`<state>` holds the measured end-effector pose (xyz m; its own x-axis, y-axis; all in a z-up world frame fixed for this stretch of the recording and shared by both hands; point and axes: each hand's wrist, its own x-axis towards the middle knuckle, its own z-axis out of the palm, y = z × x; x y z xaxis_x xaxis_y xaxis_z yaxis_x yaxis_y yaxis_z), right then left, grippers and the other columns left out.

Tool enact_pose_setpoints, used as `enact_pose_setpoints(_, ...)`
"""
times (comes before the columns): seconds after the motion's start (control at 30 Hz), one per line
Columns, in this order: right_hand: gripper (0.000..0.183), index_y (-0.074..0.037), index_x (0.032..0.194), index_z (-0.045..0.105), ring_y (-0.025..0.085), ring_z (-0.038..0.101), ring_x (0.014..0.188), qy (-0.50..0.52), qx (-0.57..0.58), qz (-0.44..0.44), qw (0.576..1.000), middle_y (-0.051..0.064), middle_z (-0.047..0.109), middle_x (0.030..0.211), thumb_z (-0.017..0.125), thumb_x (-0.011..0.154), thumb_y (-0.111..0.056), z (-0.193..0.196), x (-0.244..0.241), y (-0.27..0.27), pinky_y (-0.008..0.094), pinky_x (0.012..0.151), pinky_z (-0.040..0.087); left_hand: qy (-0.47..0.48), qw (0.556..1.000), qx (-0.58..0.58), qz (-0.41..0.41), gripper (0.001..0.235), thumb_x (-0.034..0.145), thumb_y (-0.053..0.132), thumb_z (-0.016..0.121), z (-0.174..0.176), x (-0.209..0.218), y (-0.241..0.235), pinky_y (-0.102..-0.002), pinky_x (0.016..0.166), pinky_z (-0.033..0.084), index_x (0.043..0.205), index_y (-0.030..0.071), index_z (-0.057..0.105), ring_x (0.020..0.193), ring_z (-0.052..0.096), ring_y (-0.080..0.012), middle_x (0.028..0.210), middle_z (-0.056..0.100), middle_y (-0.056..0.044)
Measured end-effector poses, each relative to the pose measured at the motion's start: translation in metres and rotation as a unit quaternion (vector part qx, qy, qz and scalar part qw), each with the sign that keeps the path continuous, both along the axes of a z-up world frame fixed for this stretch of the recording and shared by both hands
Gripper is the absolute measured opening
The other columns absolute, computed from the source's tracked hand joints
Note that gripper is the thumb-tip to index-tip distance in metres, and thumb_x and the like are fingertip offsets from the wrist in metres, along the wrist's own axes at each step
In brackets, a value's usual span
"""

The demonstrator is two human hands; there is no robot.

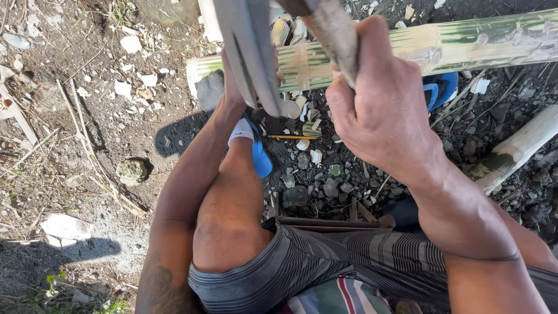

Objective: The person sits on the ground and uses a hammer and a wooden mallet to carve a hole into a large bamboo pole. They repeatedly strike the mallet to deepen the hole and occasionally use a pencil to mark the bamboo.

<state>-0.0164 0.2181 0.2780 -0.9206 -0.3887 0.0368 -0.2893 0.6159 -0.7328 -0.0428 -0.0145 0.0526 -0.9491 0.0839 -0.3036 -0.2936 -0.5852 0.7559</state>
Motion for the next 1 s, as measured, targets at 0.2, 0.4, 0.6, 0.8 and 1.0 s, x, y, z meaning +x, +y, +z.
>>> enact_pose_setpoints(0.2, 0.044, 0.014, 0.125, 0.036, 0.031, 0.066, 0.047, -0.116, 0.224, 0.094, 0.963, 0.019, 0.066, 0.066, 0.061, 0.096, -0.007, -0.060, -0.016, -0.040, 0.042, 0.040, 0.053, 0.254, 0.914, -0.316, -0.008, 0.037, 0.088, 0.012, 0.085, -0.016, 0.011, -0.001, -0.037, 0.082, 0.063, 0.114, -0.003, 0.063, 0.093, 0.072, -0.0173, 0.103, 0.071, -0.009)
enact_pose_setpoints(0.4, 0.025, 0.005, 0.113, 0.044, 0.029, 0.062, 0.046, -0.026, 0.142, 0.066, 0.987, 0.015, 0.060, 0.067, 0.062, 0.101, -0.008, 0.019, -0.006, -0.027, 0.042, 0.037, 0.047, 0.199, 0.929, -0.309, 0.038, 0.032, 0.081, 0.012, 0.082, -0.015, 0.012, -0.002, -0.029, 0.076, 0.061, 0.103, 0.007, 0.060, 0.083, 0.070, -0.0108, 0.090, 0.068, 0.000)
enact_pose_setpoints(0.6, 0.027, 0.007, 0.120, 0.043, 0.037, 0.068, 0.062, -0.033, 0.094, -0.004, 0.995, 0.022, 0.064, 0.076, 0.056, 0.100, -0.005, -0.022, 0.000, -0.043, 0.049, 0.054, 0.051, 0.288, 0.668, -0.674, -0.127, 0.030, 0.077, 0.018, 0.092, -0.022, 0.012, -0.002, -0.036, 0.066, 0.052, 0.085, 0.008, 0.066, 0.074, 0.062, -0.0173, 0.081, 0.065, -0.003)
enact_pose_setpoints(0.8, 0.045, 0.010, 0.128, 0.040, 0.046, 0.068, 0.067, -0.112, 0.213, 0.090, 0.966, 0.027, 0.069, 0.082, 0.060, 0.095, -0.012, -0.033, 0.002, -0.048, 0.055, 0.059, 0.054, 0.168, 0.947, -0.258, -0.097, 0.017, 0.085, 0.012, 0.083, -0.003, 0.023, -0.009, -0.030, 0.073, 0.058, 0.095, 0.004, 0.073, 0.082, 0.069, -0.0119, 0.092, 0.074, -0.001)
enact_pose_setpoints(1.0, 0.020, 0.002, 0.119, 0.040, 0.024, 0.069, 0.057, 0.022, 0.005, -0.024, 0.999, 0.016, 0.062, 0.074, 0.055, 0.106, 0.002, 0.011, 0.017, -0.022, 0.037, 0.048, 0.048, 0.300, 0.876, -0.370, -0.077, 0.027, 0.098, 0.012, 0.080, -0.060, 0.024, -0.010, -0.031, 0.089, 0.057, 0.117, 0.004, 0.063, 0.097, 0.065, -0.0161, 0.104, 0.065, -0.005)
